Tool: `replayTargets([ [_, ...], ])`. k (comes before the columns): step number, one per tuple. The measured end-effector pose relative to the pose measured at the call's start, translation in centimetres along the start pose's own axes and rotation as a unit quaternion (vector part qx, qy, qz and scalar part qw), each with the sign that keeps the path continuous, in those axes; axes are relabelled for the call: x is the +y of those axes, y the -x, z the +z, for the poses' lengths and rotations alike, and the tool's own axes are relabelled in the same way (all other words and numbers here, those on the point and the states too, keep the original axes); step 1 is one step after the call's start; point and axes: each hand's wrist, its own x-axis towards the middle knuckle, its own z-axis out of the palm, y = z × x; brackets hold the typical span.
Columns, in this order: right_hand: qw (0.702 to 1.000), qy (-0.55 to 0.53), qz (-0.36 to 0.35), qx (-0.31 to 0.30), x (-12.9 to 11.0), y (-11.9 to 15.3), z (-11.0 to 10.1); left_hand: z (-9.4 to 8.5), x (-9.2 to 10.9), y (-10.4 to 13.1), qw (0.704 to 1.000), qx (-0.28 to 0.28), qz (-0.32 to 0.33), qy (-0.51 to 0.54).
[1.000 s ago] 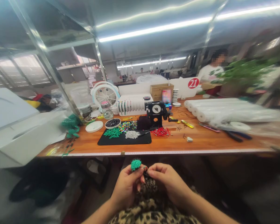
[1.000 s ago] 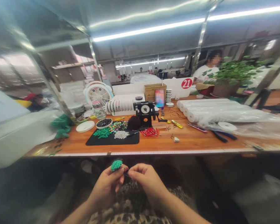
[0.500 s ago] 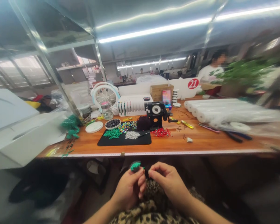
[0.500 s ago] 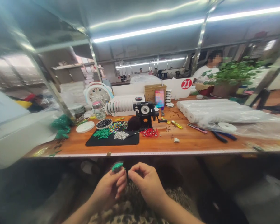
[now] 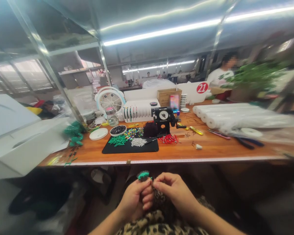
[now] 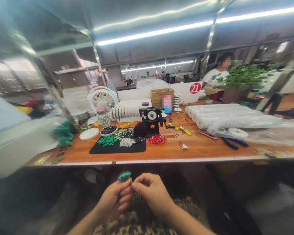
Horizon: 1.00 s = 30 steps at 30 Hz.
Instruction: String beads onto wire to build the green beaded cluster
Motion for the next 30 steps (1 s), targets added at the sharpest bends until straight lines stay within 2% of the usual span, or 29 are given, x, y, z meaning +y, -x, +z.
replayTargets([
  [3,1.0,0.007,0.004,0.02,0.0,0.0,0.0,0.1,0.0,0.0,1.0,0.007,0.006,-0.013],
  [6,0.998,0.034,-0.022,0.046,0.1,-0.2,-0.1,0.5,-0.1,0.0,0.998,0.02,0.026,-0.047],
  [12,0.992,0.095,-0.05,0.072,-0.1,0.0,-0.1,0.4,-0.5,0.3,0.99,0.09,0.049,-0.1],
  [18,0.991,0.105,-0.063,0.053,-0.2,0.1,0.2,-0.5,-0.6,0.4,0.968,0.11,0.114,-0.195],
  [23,0.987,0.142,-0.054,0.043,0.5,0.0,0.2,-0.8,-0.9,0.4,0.969,0.088,0.12,-0.195],
  [27,0.975,0.214,-0.059,-0.008,0.4,0.4,0.3,-0.7,-1.1,0.5,0.962,0.116,0.125,-0.215],
  [30,0.967,0.234,-0.089,-0.043,0.1,0.8,0.3,-0.3,-0.5,0.4,0.952,0.165,0.179,-0.186],
])
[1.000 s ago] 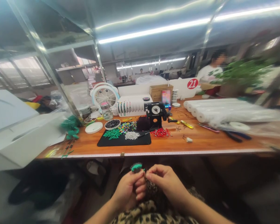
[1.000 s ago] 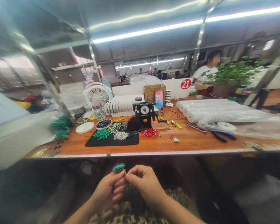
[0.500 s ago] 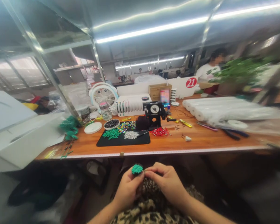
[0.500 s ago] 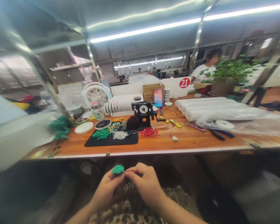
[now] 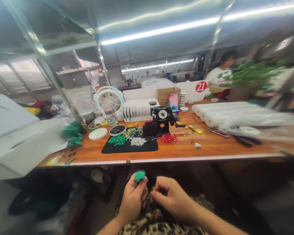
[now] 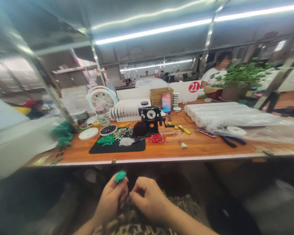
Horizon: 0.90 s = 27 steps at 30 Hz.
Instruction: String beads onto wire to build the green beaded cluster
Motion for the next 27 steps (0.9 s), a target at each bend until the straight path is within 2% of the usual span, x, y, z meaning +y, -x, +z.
replayTargets([
  [2,1.0,-0.014,-0.016,0.001,-0.1,0.0,-0.3,-0.1,0.7,-0.4,0.994,0.079,0.057,0.043],
  [4,0.999,-0.052,-0.012,0.011,-0.2,-0.1,-0.7,-0.3,1.2,-0.9,0.987,0.115,0.092,0.064],
  [6,0.995,-0.09,0.01,0.046,-0.1,-0.4,-0.9,-0.4,1.4,-0.9,0.995,0.076,0.061,0.035],
  [9,0.984,-0.143,0.045,0.095,-0.2,-1.0,-0.8,-0.1,1.2,-0.4,0.997,-0.049,-0.03,-0.052],
  [12,0.97,-0.226,0.069,0.049,-0.4,-1.4,-0.2,0.5,0.9,0.2,0.986,-0.127,-0.062,-0.085],
  [14,0.961,-0.262,0.082,0.022,-0.5,-1.5,0.0,0.8,0.7,0.4,0.985,-0.141,-0.065,-0.074],
  [18,0.963,-0.25,0.087,0.049,-1.0,-1.4,-0.1,0.8,0.5,0.5,0.985,-0.152,-0.047,-0.061],
  [22,0.957,-0.269,0.104,0.032,-1.1,-1.3,0.0,0.7,0.1,0.4,0.986,-0.15,-0.046,-0.051],
  [27,0.95,-0.302,0.074,0.028,-0.3,-1.4,0.3,0.1,-0.2,0.3,0.99,-0.134,-0.047,-0.005],
])
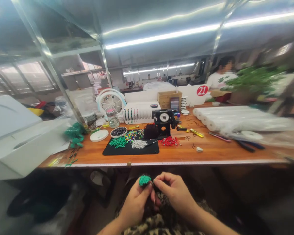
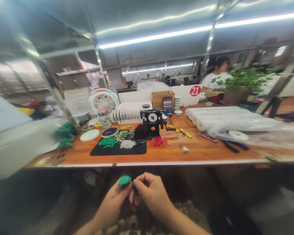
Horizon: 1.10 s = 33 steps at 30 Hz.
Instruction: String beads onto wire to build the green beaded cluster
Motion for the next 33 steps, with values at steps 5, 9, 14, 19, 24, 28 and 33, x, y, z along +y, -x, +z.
replayTargets([
  [5,0.998,-0.03,0.049,0.033,0.3,-0.1,-0.7,0.0,0.1,0.0,0.999,0.019,0.004,0.042],
  [9,0.994,-0.052,0.089,0.034,0.3,0.1,-0.7,0.3,0.2,-0.1,0.994,0.06,0.016,0.093],
  [14,0.997,-0.007,0.058,0.052,0.8,0.1,-0.8,0.4,0.2,-0.1,0.993,0.063,0.016,0.1],
  [19,0.998,-0.015,0.054,0.02,1.2,0.0,-0.8,0.3,0.2,-0.2,0.993,0.062,0.011,0.1],
  [24,0.997,-0.02,0.078,0.021,1.0,0.0,-0.4,0.3,0.3,-0.2,0.993,0.063,0.006,0.101],
  [28,0.995,0.005,0.082,0.059,0.8,0.0,-0.5,0.3,0.3,-0.2,0.993,0.065,0.008,0.098],
  [33,0.997,0.015,0.068,0.043,0.9,0.1,-0.6,0.2,0.2,-0.2,0.992,0.066,0.009,0.104],
])
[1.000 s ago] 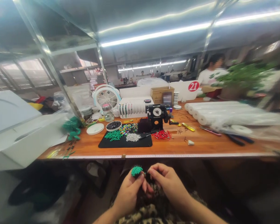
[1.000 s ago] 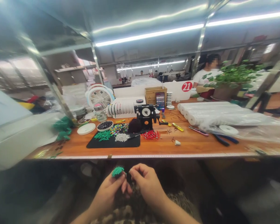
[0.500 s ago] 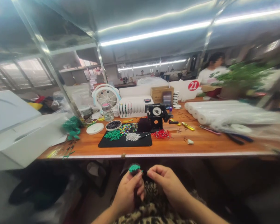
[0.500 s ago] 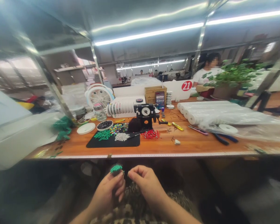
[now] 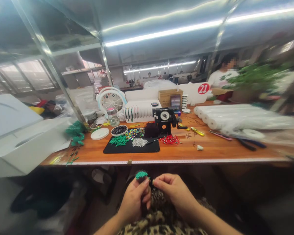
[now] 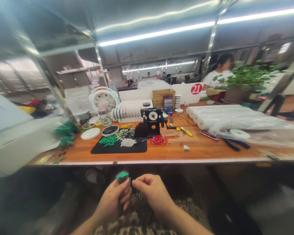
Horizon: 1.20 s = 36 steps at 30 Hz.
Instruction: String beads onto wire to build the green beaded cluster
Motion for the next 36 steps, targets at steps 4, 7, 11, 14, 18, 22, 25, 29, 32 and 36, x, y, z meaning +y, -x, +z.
replayTargets([
  [4,0.999,-0.003,-0.016,-0.039,0.1,0.2,0.1,0.1,0.1,0.0,1.0,-0.011,-0.011,0.014],
  [7,0.998,-0.014,-0.013,-0.061,0.4,0.3,0.1,0.2,0.2,0.0,0.999,-0.022,-0.02,0.025],
  [11,0.995,-0.054,0.006,-0.086,0.7,0.3,0.2,0.3,0.5,0.0,0.999,-0.027,-0.025,0.031],
  [14,0.997,-0.041,0.006,-0.062,0.7,0.1,0.2,0.4,0.6,0.1,0.999,-0.026,-0.029,0.028],
  [18,1.0,0.011,-0.024,-0.008,0.2,-0.1,0.1,0.3,0.4,0.1,0.999,-0.023,-0.028,0.017],
  [22,0.993,0.087,-0.072,0.043,-0.5,-0.2,0.1,0.0,-0.1,0.0,1.0,-0.011,-0.018,-0.012],
  [25,0.991,0.103,-0.084,0.027,-0.6,-0.2,0.2,0.0,-0.1,0.1,0.998,-0.021,-0.018,-0.049],
  [29,0.985,0.147,-0.087,0.013,-0.2,0.1,0.2,0.3,0.1,0.4,0.997,-0.009,-0.015,-0.081],
  [32,0.974,0.207,-0.097,-0.004,0.2,0.5,0.3,0.2,-0.1,0.5,0.995,0.011,0.004,-0.099],
  [36,0.972,0.215,-0.095,-0.007,0.2,0.9,0.5,-0.2,-0.7,0.5,0.994,0.046,0.045,-0.087],
])
